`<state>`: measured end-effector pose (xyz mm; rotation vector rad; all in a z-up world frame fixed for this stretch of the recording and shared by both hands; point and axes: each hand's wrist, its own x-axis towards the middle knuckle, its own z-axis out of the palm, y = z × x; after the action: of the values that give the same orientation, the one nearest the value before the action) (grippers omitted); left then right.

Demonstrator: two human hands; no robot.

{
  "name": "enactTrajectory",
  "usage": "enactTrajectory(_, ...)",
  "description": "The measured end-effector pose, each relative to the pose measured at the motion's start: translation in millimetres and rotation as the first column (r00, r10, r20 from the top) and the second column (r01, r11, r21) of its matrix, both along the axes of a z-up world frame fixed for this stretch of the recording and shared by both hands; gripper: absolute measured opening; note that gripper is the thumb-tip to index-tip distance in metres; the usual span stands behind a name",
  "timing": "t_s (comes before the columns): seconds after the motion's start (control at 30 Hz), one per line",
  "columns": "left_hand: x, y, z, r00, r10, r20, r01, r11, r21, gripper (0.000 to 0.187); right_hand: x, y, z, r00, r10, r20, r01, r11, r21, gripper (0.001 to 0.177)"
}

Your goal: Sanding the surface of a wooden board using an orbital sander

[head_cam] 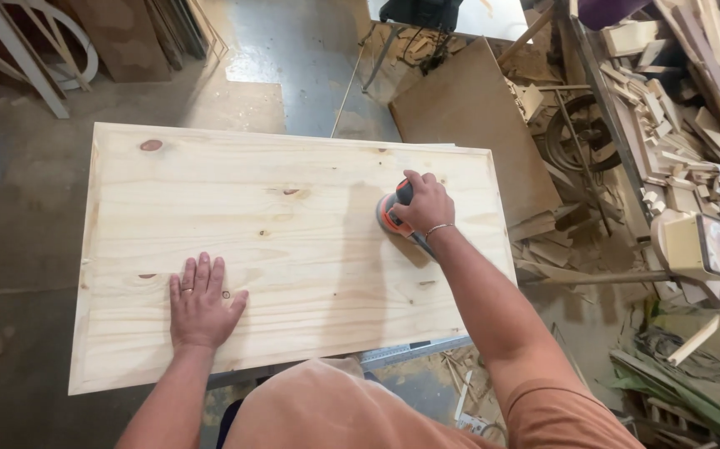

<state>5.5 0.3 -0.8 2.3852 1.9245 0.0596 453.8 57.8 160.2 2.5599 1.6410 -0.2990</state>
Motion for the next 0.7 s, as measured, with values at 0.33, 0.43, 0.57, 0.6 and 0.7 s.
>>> enactTrajectory(0.33, 2, 4, -18, 0.997, -0.018, 0.071, 0.005, 0.982, 0.187, 0.087, 20, 44, -19, 0.973, 0.231, -0.009, -0.229, 0.971, 0.071, 0.078)
enactTrajectory(0.43, 0, 0, -19, 0.996, -0.037, 0.079, 0.022, 0.983, 0.183, 0.087, 15, 36, -23, 0.966, 0.257, -0.015, -0.256, 0.964, 0.072, 0.074)
enactTrajectory(0.57, 2, 1, -12, 0.995, -0.038, 0.091, 0.021, 0.982, 0.189, 0.086, 0, 22, -22, 0.965, 0.260, -0.026, -0.257, 0.964, 0.073, 0.069)
enactTrajectory(0.6, 3, 2, -12, 0.995, -0.050, 0.092, 0.032, 0.982, 0.188, 0.086, -5, 18, -19, 0.968, 0.248, -0.026, -0.246, 0.967, 0.072, 0.069)
enactTrajectory(0.7, 1, 4, -10, 0.992, -0.073, 0.107, 0.050, 0.977, 0.208, 0.086, -23, 0, -12, 0.972, 0.232, -0.029, -0.229, 0.971, 0.075, 0.068)
